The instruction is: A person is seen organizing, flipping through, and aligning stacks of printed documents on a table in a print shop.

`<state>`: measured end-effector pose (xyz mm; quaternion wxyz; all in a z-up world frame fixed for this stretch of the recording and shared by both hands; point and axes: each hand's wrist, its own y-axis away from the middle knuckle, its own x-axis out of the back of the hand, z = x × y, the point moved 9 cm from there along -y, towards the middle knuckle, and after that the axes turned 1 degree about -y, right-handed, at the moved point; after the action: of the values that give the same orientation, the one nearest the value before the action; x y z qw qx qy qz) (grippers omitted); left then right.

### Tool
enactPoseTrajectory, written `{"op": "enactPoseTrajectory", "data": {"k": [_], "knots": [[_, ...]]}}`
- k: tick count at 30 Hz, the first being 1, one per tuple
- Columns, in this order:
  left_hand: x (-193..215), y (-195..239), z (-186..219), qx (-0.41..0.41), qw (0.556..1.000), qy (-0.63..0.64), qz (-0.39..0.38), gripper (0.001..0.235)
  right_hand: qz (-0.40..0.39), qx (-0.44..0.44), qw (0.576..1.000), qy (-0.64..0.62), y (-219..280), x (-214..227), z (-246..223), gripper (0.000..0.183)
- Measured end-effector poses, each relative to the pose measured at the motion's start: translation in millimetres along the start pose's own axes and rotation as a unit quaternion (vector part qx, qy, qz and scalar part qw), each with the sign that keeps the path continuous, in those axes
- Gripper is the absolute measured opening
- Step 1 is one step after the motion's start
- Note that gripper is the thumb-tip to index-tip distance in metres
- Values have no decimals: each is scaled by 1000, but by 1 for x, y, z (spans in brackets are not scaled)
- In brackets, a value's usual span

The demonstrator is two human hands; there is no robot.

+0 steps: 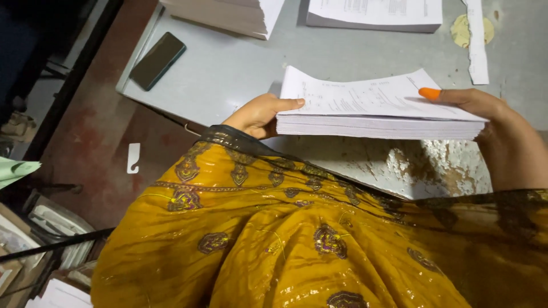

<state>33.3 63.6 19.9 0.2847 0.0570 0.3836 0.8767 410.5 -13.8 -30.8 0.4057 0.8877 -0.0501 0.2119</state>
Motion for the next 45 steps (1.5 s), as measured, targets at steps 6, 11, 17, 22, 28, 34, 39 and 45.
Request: {"op": "enactPoseTrajectory", "data": {"k": [6,11,17,22,28,34,39,45], "knots": [[-4,0,-5,-8,998,34,-49,39,124,200,952,-194,172,-28,-69,33],[-6,15,3,-7,998,-50,-45,47,-20,91,970,-225,15,1,13,30],[-12,26,5,-32,996,-63,-48,54,-6,-8,972,-235,51,-17,-7,31],[-28,31,3,-99,993,-37,-62,76,22,72,914,-400,87,-32,-12,45],[-18,27,-32,-125,983,129,34,76,164,280,786,-527,106,-43,37,50],[-31,47,-27,-131,981,131,63,67,512,556,654,-12,217,-41,-9,26],[-34,52,-28,-114,983,128,66,65,530,608,588,65,233,-53,-25,31],[-27,50,-35,-108,981,144,78,61,534,613,576,81,237,-55,-26,33]]}}
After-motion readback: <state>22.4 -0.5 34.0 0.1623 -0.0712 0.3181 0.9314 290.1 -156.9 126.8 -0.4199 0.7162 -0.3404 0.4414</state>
